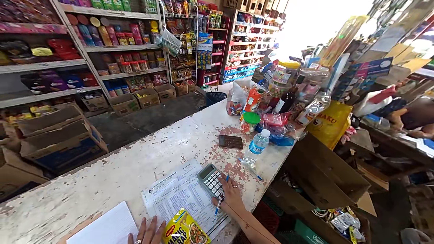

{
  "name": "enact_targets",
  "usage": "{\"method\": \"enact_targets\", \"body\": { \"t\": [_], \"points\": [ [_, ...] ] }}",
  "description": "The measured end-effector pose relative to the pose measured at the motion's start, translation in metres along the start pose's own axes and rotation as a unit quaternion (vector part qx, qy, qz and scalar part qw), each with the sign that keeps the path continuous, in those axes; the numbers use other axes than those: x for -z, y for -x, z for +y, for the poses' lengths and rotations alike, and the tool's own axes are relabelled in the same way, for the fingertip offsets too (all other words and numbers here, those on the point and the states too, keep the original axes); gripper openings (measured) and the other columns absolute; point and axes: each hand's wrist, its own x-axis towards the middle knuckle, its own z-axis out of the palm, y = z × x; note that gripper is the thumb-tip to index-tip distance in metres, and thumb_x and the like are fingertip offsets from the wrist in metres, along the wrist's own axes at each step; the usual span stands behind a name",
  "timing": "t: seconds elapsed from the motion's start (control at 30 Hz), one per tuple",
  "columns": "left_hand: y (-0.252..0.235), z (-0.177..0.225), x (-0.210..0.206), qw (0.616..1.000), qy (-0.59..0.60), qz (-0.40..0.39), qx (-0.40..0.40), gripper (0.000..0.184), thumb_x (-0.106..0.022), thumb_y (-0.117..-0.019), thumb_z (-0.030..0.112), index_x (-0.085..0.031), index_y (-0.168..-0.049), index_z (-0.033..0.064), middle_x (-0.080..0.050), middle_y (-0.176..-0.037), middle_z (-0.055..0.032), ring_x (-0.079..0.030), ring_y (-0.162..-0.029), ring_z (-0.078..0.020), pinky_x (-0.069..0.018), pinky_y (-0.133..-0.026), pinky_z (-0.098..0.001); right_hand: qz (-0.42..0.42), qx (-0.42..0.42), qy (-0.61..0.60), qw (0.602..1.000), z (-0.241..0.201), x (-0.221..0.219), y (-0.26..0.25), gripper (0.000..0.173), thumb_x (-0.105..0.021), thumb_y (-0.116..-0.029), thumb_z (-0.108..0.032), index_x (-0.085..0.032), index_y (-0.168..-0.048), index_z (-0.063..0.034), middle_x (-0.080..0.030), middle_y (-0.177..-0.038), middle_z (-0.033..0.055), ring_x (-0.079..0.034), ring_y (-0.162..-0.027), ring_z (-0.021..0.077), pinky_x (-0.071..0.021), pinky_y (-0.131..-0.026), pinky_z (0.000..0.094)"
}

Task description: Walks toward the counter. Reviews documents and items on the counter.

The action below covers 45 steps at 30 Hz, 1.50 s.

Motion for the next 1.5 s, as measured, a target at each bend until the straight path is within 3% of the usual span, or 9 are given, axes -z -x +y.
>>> {"method": "enact_targets", "body": {
  "t": [0.13,0.23,0.47,0.7,0.83,1.07,1.23,1.4,1.5],
  "points": [
    [-0.011,0.009,-0.025,0.986,0.077,0.096,-0.109,0.093,-0.075,-0.0845,0.055,-0.046,-0.150,-0.0038,-0.038,-0.158,-0.0300,-0.027,-0.147,-0.0578,-0.0264,-0.114,-0.0733,0.005,0.010,0.005,1.000,0.000,0.001,-0.001,0.080,-0.076,-0.0832,-0.048,-0.054,-0.146,-0.0046,-0.048,-0.155,0.0212,-0.045,-0.141,0.0477,-0.0397,-0.111,0.0615],
    [-0.019,0.015,-0.054,0.972,0.037,0.201,-0.117,0.079,-0.056,-0.0941,0.060,-0.056,-0.142,-0.0029,-0.055,-0.146,-0.0238,-0.049,-0.137,-0.0502,-0.0458,-0.106,-0.0634,0.022,0.029,0.017,0.999,-0.002,-0.001,0.001,0.076,-0.074,-0.0828,-0.043,-0.056,-0.144,-0.0012,-0.053,-0.150,0.0236,-0.049,-0.137,0.0494,-0.0439,-0.105,0.0639],
    [-0.018,0.017,-0.058,0.974,0.027,0.208,-0.087,0.081,-0.057,-0.0936,0.061,-0.055,-0.143,-0.0033,-0.052,-0.149,-0.0252,-0.049,-0.138,-0.0461,-0.0461,-0.107,-0.0596,0.047,-0.015,0.005,0.999,-0.003,-0.006,0.001,0.076,-0.073,-0.0836,-0.043,-0.055,-0.143,0.0010,-0.050,-0.151,0.0250,-0.045,-0.139,0.0502,-0.0356,-0.112,0.0642],
    [-0.019,0.018,-0.051,0.971,0.036,0.217,-0.089,0.084,-0.074,-0.0815,0.058,-0.058,-0.140,0.0004,-0.061,-0.138,-0.0215,-0.058,-0.125,-0.0469,-0.0483,-0.098,-0.0649,0.045,-0.030,-0.005,0.998,0.001,-0.006,0.001,0.078,-0.071,-0.0850,-0.045,-0.052,-0.146,-0.0001,-0.046,-0.155,0.0250,-0.043,-0.141,0.0497,-0.0356,-0.110,0.0667],
    [-0.019,0.023,-0.046,0.974,0.104,0.192,-0.062,0.091,-0.085,-0.0747,0.046,-0.053,-0.145,-0.0014,-0.054,-0.145,-0.0257,-0.057,-0.123,-0.0491,-0.0487,-0.099,-0.0616,0.069,-0.020,-0.020,0.997,0.002,-0.006,0.002,0.078,-0.073,-0.0829,-0.041,-0.052,-0.145,0.0008,-0.050,-0.151,0.0240,-0.045,-0.140,0.0487,-0.0359,-0.110,0.0665],
    [-0.026,0.019,-0.015,0.983,0.147,0.111,-0.007,0.069,-0.077,-0.0903,0.030,-0.052,-0.146,-0.0016,-0.068,-0.126,-0.0192,-0.064,-0.110,-0.0404,-0.0508,-0.094,-0.0564,0.085,-0.054,-0.129,0.987,-0.001,0.014,-0.021,0.088,-0.077,-0.0782,-0.028,-0.039,-0.153,-0.0013,-0.054,-0.140,0.0272,-0.061,-0.118,0.0416,-0.0519,-0.089,0.0616],
    [-0.035,0.032,-0.010,0.991,0.106,0.073,0.025,0.071,-0.078,-0.0893,0.033,-0.052,-0.147,0.0021,-0.053,-0.147,-0.0219,-0.051,-0.130,-0.0459,-0.0463,-0.103,-0.0579,0.055,-0.005,-0.067,0.996,-0.004,0.006,-0.049,0.087,-0.079,-0.0777,-0.030,-0.042,-0.153,-0.0037,-0.055,-0.139,0.0268,-0.051,-0.128,0.0475,-0.0427,-0.101,0.0662],
    [-0.032,0.038,-0.015,0.991,0.116,0.062,0.020,0.070,-0.079,-0.0891,0.027,-0.051,-0.148,0.0019,-0.054,-0.144,-0.0233,-0.056,-0.125,-0.0445,-0.0485,-0.101,-0.0557,0.049,-0.006,-0.037,0.998,0.002,-0.011,-0.058,0.086,-0.077,-0.0805,-0.034,-0.042,-0.154,-0.0053,-0.055,-0.135,0.0289,-0.052,-0.125,0.0478,-0.0456,-0.098,0.0635],
    [-0.034,0.037,-0.012,0.989,0.142,0.042,0.029,0.071,-0.079,-0.0894,0.025,-0.049,-0.150,0.0030,-0.053,-0.143,-0.0246,-0.059,-0.122,-0.0415,-0.0503,-0.100,-0.0538,0.036,-0.006,-0.019,0.999,0.000,-0.010,-0.058,0.088,-0.079,-0.0801,-0.032,-0.041,-0.154,-0.0047,-0.053,-0.142,0.0280,-0.049,-0.133,0.0484,-0.0418,-0.106,0.0638]
  ]
}}
